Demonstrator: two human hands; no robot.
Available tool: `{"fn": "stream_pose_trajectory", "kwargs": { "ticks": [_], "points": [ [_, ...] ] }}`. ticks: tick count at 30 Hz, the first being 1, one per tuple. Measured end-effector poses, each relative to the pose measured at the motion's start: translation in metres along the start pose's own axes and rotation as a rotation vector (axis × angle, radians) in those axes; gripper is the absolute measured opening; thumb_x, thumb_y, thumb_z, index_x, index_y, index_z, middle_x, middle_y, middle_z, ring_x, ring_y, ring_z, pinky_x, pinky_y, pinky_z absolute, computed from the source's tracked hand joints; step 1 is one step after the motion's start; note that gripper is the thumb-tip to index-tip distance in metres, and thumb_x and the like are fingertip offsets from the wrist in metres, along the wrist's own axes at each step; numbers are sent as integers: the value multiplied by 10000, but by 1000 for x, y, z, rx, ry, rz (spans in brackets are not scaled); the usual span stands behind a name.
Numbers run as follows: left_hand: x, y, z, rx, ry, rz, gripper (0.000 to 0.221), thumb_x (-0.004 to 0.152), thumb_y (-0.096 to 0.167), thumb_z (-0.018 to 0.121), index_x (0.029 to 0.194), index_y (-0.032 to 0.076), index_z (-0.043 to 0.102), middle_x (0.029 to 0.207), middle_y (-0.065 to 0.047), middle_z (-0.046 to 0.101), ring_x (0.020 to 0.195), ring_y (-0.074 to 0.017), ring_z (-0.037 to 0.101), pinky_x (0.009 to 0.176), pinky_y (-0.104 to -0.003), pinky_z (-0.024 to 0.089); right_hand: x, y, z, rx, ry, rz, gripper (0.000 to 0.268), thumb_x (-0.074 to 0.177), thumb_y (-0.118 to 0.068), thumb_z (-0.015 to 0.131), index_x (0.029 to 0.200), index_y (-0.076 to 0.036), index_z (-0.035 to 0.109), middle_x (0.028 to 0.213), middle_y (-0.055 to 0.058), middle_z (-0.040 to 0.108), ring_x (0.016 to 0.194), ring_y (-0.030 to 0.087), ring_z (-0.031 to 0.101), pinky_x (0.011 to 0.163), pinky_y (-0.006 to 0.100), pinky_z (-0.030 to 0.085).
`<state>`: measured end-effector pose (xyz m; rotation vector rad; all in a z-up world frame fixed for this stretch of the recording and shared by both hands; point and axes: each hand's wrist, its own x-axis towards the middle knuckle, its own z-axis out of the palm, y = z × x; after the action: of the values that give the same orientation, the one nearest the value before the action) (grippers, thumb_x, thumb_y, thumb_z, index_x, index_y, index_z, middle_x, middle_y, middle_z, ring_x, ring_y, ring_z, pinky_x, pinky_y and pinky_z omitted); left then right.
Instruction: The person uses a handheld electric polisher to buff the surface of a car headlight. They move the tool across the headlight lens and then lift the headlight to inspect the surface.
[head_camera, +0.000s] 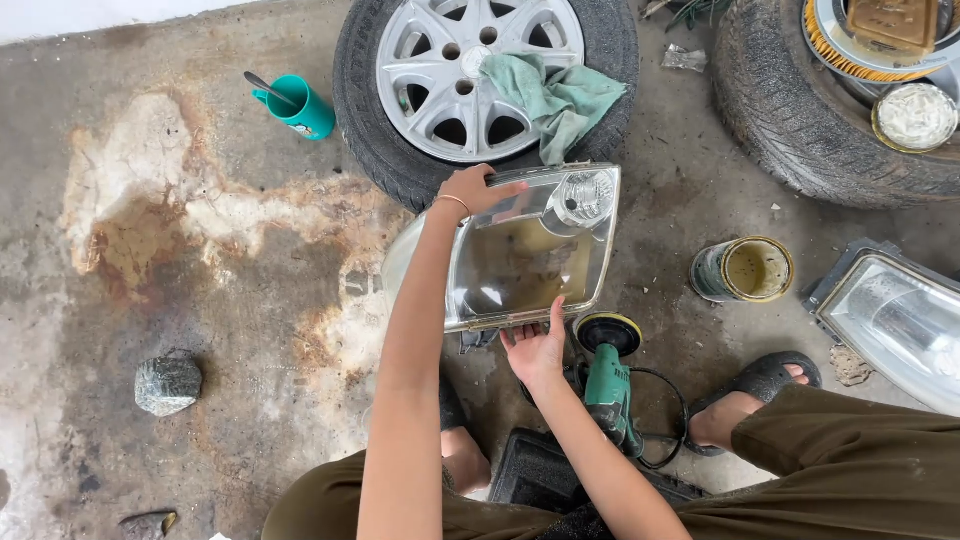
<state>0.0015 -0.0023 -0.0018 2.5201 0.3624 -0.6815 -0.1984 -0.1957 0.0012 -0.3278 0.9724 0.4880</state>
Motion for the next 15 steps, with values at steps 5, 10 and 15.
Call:
{"fn": "stream_pose_trajectory", "kwargs": {
  "ticks": [5,10,15],
  "points": [
    [-3,4,1,19,21,22,1067,690,996,472,1400,209,597,1379,-86,666,1301,-321,616,1093,-484,434,17,5,1,-4,50,-37,1243,708,-646,851,1557,-114,116,1513,96,233,1457,262,298,1256,449,242],
    [9,-1,9,36,35,13,1030,723,991,452,1406,232,582,1448,-84,590,1350,-305,574,1109,-478,422,15,12,7,-83,122,-47,1257,678,-696,848,1537,-68,180,1429,149,321,1440,319,339,1274,453,196],
    [-12,-2,11,1,96,34,1015,704,974,515,1362,210,631,1375,-88,610,1341,-304,572,1095,-466,431,3,14,4,-187,111,-56,1248,715,-687,828,1551,-23,182,1458,213,326,1461,366,322,1262,472,218]
  ]
}}
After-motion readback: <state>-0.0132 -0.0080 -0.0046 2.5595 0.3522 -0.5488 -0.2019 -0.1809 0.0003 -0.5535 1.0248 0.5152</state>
